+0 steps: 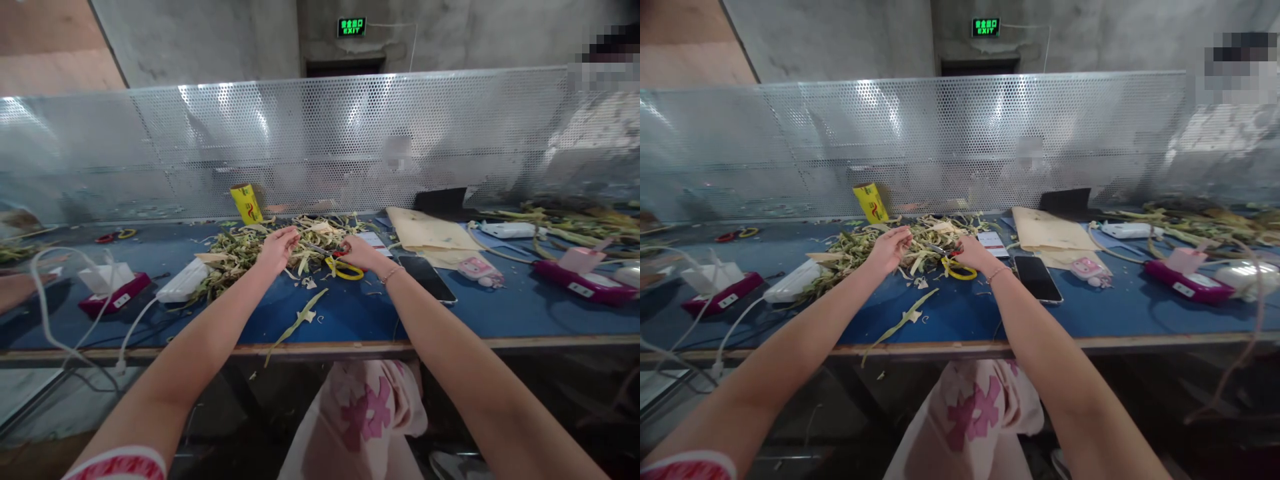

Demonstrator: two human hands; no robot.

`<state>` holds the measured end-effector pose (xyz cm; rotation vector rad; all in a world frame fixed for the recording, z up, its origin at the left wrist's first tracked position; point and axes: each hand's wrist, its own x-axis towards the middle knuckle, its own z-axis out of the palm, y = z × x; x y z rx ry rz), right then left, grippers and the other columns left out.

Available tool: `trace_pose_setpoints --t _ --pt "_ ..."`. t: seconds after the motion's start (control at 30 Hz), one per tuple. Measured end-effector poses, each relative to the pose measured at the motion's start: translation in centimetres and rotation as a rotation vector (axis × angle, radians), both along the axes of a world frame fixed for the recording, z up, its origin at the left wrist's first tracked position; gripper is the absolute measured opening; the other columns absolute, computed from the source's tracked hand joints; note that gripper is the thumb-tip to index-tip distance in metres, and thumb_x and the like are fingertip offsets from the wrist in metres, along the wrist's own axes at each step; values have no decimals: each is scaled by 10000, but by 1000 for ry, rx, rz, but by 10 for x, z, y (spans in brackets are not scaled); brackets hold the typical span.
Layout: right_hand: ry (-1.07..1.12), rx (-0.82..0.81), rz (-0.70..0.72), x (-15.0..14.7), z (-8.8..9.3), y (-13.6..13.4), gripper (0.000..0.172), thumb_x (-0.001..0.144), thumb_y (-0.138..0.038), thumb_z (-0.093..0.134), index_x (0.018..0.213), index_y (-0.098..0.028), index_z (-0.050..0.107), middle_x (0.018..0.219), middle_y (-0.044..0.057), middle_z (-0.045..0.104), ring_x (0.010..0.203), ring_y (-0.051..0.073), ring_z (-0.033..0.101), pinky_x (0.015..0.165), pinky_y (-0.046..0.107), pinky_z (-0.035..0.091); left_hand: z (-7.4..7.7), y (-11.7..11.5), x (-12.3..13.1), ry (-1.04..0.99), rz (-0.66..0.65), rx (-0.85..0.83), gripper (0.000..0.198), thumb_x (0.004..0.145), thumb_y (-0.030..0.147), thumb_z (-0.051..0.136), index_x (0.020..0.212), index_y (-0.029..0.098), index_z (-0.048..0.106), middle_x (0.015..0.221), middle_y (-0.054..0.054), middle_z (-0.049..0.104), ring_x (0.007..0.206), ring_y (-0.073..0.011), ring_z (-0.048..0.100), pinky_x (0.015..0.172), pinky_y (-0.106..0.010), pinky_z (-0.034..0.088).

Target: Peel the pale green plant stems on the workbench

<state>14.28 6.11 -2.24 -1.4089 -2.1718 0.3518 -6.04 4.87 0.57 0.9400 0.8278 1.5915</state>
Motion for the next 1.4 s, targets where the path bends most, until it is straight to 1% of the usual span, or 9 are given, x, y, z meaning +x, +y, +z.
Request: trace_pose_setpoints --t 0.13,0.23,0.37,0.63,0.83,1.0,1.23,1.3,1.4 --pt "-20 -132 102 0 7 -6 277 637 -123 493 904 -143 564 847 50 602 714 144 535 594 218 393 0 -1 1 40 2 -11 87 606 43 639 657 107 608 539 -6 583 536 -76 558 571 -189 446" --pt "-16 -121 134 -3 10 -11 251 650 -134 518 894 -143 577 808 40 608 694 130 536 600 213 399 0 -3 2 69 -4 -6 84 611 50 636 660 107 599 541 -5 582 537 -75 560 561 -183 445" --pt "-11 -94 133 -4 12 -12 120 670 -129 531 767 -147 599 739 33 608 679 122 543 617 217 407 0 -4 3 90 -13 -17 86 622 55 619 683 108 590 545 0 584 556 -82 573 571 -191 454" --pt "376 -107 297 -7 10 -10 65 673 -211 557 693 -150 566 678 10 581 631 104 545 618 238 444 -6 0 2 144 -20 21 135 598 107 651 721 117 595 589 -3 603 581 -90 583 582 -207 459" --pt "466 -103 435 -9 8 -8 90 649 -235 588 686 -153 583 707 12 596 665 102 554 669 253 455 -7 -4 4 236 -76 68 226 550 170 714 732 119 591 609 -3 610 615 -107 601 614 -226 467" --pt "430 -102 423 -9 8 -9 66 632 -189 568 677 -152 601 681 11 606 647 104 557 663 256 454 -8 -7 7 314 -125 106 271 519 205 739 733 119 595 640 -7 620 617 -115 605 659 -260 478" --pt "293 -184 463 -12 11 -15 131 641 -118 510 709 -149 618 715 19 626 660 109 562 682 265 451 -14 -2 5 416 -141 161 300 509 220 739 758 115 609 653 -23 628 615 -104 581 652 -256 458" --pt "338 -144 455 -14 10 -15 123 674 -147 504 745 -151 604 750 26 624 688 114 565 698 275 453 -14 -2 5 439 -130 181 293 505 224 739 747 118 613 657 -18 626 609 -96 568 661 -254 456" --pt "450 13 379 -20 9 -16 98 707 -224 521 759 -155 568 745 26 597 695 120 551 685 284 457 -13 -4 7 470 -118 218 285 497 229 741 729 122 615 654 -13 622 615 -96 562 679 -256 457"
